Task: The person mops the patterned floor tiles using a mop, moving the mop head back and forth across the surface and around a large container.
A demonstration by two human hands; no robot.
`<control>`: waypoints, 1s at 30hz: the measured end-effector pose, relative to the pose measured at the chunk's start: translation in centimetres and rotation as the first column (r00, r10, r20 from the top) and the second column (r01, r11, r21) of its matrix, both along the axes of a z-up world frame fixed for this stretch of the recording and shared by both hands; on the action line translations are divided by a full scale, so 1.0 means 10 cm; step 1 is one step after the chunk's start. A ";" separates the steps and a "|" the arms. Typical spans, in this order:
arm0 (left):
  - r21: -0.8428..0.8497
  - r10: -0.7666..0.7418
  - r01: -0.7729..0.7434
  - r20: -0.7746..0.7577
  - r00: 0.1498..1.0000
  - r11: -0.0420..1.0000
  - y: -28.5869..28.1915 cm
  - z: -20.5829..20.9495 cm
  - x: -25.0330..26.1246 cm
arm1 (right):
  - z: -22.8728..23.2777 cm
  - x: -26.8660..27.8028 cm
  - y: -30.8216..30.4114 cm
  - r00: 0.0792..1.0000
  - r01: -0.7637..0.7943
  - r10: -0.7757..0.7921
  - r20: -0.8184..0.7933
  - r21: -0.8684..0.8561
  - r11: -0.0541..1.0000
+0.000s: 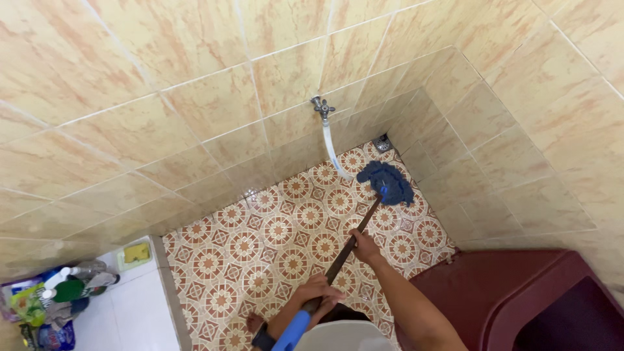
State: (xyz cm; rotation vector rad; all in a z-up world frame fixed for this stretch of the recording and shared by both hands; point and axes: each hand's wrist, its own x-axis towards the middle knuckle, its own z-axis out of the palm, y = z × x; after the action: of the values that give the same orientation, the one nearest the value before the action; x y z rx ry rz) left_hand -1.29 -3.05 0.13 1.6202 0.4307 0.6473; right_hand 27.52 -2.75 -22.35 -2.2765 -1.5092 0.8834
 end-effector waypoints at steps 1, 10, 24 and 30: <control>0.016 0.007 -0.007 0.019 1.000 1.000 -0.03 0.03 -0.11 | -0.01 -0.09 -0.01 0.998 -0.007 0.008 -0.059 0.025 1.000; -0.091 0.128 -0.110 0.234 0.964 0.990 -0.06 0.00 -1.02 | -0.12 -1.39 -0.09 0.848 0.097 -0.018 -0.530 0.122 0.988; -0.010 0.021 -0.021 0.049 0.999 1.000 0.23 0.06 -0.90 | -0.11 -1.49 -0.23 0.828 0.437 -0.262 -0.497 0.278 0.855; -0.041 0.019 -0.013 0.151 0.988 0.999 0.12 -0.45 -0.36 | -0.12 -0.83 -0.20 0.906 0.372 -0.274 -0.323 0.300 0.878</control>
State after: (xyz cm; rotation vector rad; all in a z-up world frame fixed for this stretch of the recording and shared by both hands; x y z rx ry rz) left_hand -4.87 -1.84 -4.36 1.5194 0.3439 0.7636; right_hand 19.24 -4.76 -23.55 -1.9676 -1.0249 0.7191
